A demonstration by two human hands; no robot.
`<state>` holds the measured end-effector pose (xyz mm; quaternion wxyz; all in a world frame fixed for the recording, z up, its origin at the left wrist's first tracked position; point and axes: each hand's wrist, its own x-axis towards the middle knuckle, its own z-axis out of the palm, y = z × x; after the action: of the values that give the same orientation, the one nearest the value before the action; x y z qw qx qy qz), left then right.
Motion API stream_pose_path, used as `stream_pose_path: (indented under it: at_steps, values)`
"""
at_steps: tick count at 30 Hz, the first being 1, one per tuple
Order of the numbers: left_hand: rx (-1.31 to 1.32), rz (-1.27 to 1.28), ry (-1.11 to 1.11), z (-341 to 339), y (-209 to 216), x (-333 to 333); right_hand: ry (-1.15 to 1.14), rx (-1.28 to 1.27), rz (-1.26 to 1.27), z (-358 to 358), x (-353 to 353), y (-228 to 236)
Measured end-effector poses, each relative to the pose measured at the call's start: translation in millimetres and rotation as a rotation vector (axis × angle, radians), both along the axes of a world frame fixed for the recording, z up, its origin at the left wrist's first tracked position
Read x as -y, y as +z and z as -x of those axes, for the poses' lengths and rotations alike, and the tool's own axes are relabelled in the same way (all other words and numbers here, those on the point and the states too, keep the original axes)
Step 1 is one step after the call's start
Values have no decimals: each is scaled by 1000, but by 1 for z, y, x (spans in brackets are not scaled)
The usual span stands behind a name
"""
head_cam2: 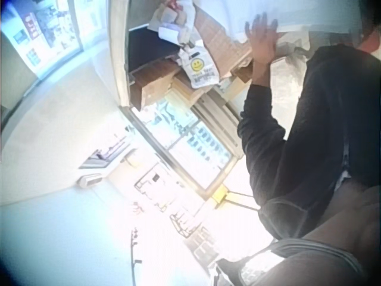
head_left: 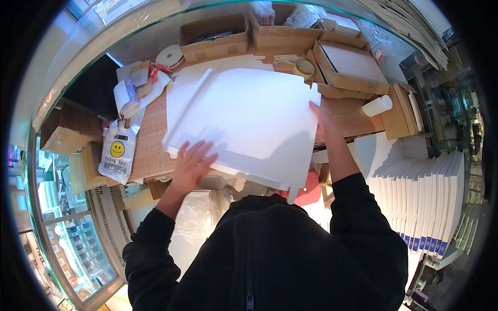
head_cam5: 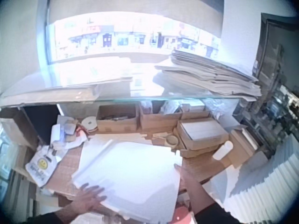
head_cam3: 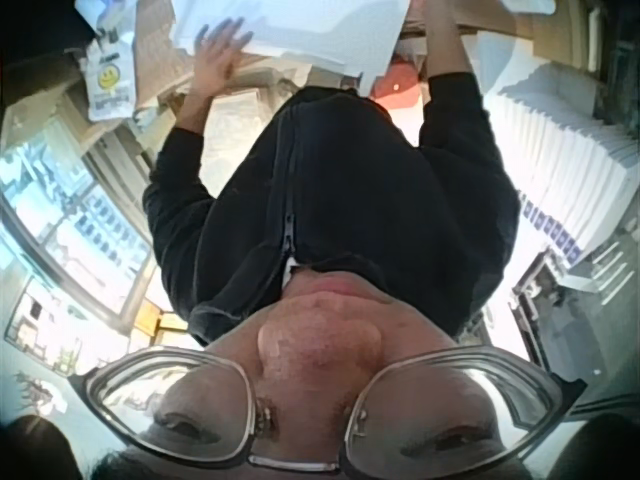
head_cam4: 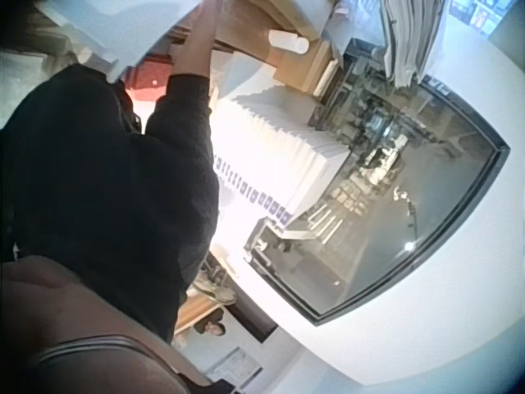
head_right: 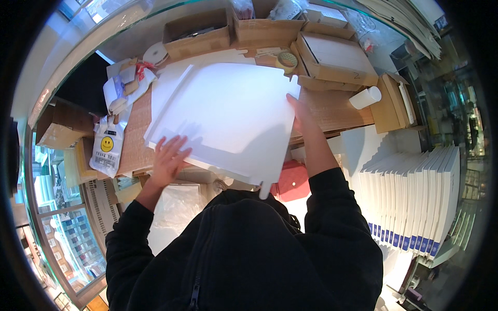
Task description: The person repeatedly folds flat white paperboard sheets into shallow rectangular trays on a wooden workbench. They align edges, crease corners, and stack the finished trays. The person also handles clear plastic bags and stacks of flat sheets nearby.
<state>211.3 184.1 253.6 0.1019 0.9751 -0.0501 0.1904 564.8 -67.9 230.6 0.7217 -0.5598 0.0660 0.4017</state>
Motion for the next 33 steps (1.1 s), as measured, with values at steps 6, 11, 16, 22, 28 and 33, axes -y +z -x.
stream_pose_path:
  at_steps: [6,11,16,22,28,33]
  values:
    - [395,94,673,2,10,-15,344,-18,-182,46,16,3]
    - [122,242,59,-1,-9,84,226,-125,-385,131,11,-35]
    - [146,195,250,-7,-65,66,147,-313,-270,172,-8,-58]
    - [51,114,216,1,-93,29,734,53,367,173,-12,-42]
    - [-75,92,237,5,-96,20,581,1790,351,162,-18,-38]
    - [-244,138,256,2,-94,18,764,1776,226,131,-24,-54]
